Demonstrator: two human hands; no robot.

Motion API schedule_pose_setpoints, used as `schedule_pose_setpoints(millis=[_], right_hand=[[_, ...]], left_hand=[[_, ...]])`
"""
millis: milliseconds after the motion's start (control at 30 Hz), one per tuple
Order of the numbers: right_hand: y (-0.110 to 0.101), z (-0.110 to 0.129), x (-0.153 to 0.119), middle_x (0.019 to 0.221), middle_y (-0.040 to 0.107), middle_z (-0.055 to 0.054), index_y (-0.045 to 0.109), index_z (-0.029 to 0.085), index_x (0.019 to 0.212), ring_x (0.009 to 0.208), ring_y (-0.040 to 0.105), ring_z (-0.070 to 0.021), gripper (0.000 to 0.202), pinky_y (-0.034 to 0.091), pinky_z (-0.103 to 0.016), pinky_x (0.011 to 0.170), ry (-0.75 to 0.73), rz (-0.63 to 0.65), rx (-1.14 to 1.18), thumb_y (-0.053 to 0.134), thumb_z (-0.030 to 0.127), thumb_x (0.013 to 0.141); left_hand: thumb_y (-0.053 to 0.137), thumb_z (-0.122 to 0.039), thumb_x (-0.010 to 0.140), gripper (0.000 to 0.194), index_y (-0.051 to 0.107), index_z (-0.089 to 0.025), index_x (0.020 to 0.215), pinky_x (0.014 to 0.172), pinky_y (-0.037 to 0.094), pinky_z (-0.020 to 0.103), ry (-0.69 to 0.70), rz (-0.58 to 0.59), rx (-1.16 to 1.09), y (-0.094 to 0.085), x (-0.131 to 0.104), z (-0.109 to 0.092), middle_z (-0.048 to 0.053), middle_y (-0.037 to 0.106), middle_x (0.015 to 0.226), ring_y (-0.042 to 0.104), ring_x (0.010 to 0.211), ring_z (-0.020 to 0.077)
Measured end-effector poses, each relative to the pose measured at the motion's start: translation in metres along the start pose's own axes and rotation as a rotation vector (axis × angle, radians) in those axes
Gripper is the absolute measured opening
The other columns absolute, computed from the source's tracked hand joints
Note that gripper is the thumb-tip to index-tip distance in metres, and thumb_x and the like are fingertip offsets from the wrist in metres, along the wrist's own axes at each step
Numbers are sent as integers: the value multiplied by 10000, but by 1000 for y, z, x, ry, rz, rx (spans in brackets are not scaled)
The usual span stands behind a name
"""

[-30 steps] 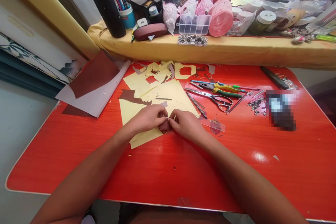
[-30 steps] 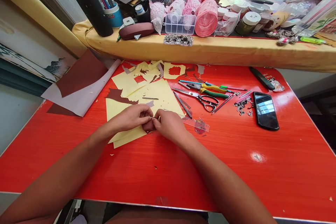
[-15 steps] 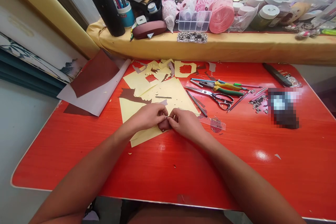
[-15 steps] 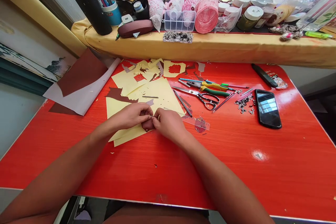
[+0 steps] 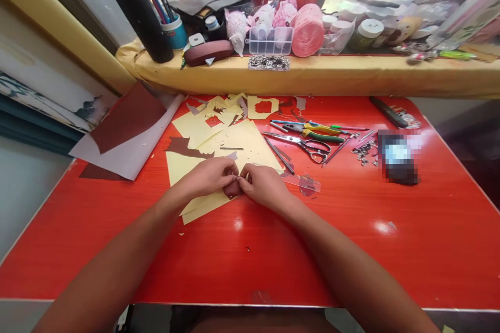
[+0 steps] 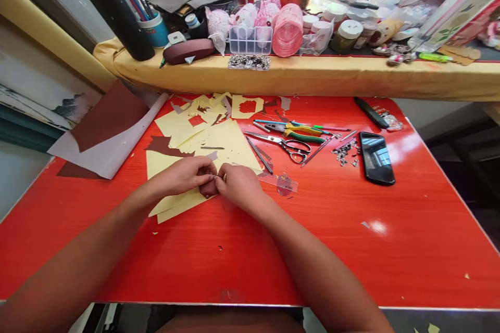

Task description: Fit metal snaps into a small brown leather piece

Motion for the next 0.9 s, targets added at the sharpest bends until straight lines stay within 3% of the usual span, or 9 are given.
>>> schedule_pose_setpoints(millis=[200, 633, 900], right_hand=[[-1, -2, -1, 976, 802, -63, 735, 230, 1010, 879, 699, -226, 201, 314, -294, 640, -16, -9, -13, 592, 371, 1001], [1, -4, -1, 1040, 804, -78, 753, 229, 1110, 943, 705, -241, 261, 356, -293, 663, -7, 13, -28, 573, 387, 1004], [1, -6, -1, 1028, 809, -79, 761, 227, 1079, 895, 704, -235, 275, 315, -304, 627, -27, -2, -29, 556, 388, 992]], left_hand=[[566, -329, 893, 175, 710, -256, 961, 696, 474, 312, 17, 21, -5, 2, 3, 4, 15, 760, 879, 690, 805, 225], [578, -363, 883, 218, 716, -235, 993, 724, 486, 308, -13, 14, -9, 2, 2, 1, 31, 779, 965, 700, 866, 234], [584, -379, 896, 229, 727, -237, 1004, 757, 502, 312, -13, 11, -2, 4, 2, 1, 31, 789, 983, 717, 896, 238]])
Point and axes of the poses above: each hand's wrist, its own x-axis towards the middle knuckle, its own y-axis out of the palm, z = x × y, the point moved 1 cm from there along x, towards the middle knuckle
